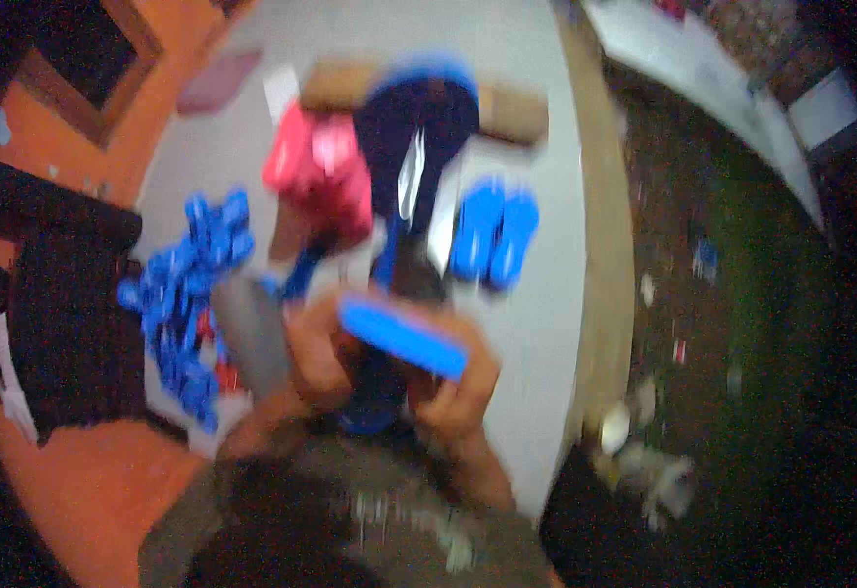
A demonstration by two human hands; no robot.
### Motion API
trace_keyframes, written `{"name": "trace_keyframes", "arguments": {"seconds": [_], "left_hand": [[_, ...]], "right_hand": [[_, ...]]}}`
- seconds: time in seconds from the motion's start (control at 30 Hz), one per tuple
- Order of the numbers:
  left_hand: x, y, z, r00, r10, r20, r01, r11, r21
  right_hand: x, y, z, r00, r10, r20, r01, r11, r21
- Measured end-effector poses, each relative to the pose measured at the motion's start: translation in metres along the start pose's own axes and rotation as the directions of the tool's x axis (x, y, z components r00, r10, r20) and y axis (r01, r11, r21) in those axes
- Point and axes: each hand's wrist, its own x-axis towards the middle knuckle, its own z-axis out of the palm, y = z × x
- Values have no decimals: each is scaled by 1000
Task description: The person assembles flip-flops by picking up a blue sole, positioning it under a metal guide, and pulling a blue strap through the holes until the strap is secured.
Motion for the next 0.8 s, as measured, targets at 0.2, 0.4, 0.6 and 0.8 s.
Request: {"name": "trace_keyframes", "arguments": {"seconds": [0.2,0.4,0.6,0.8], "left_hand": [[-12,-9,1,971,236,30,-236,938,254],[-18,-14,-3,984,147,105,-173,597,783],[-55,-16,-7,938,-346,-3,311,838,448],[-77,16,-48,717,-683,143,610,713,347]], "right_hand": [[-5,16,-18,977,28,210,-105,925,366],[-17,17,16,882,470,-41,-426,830,361],[-15,30,9,867,452,209,-488,855,174],[-22,48,23,828,484,281,-547,808,220]]}}
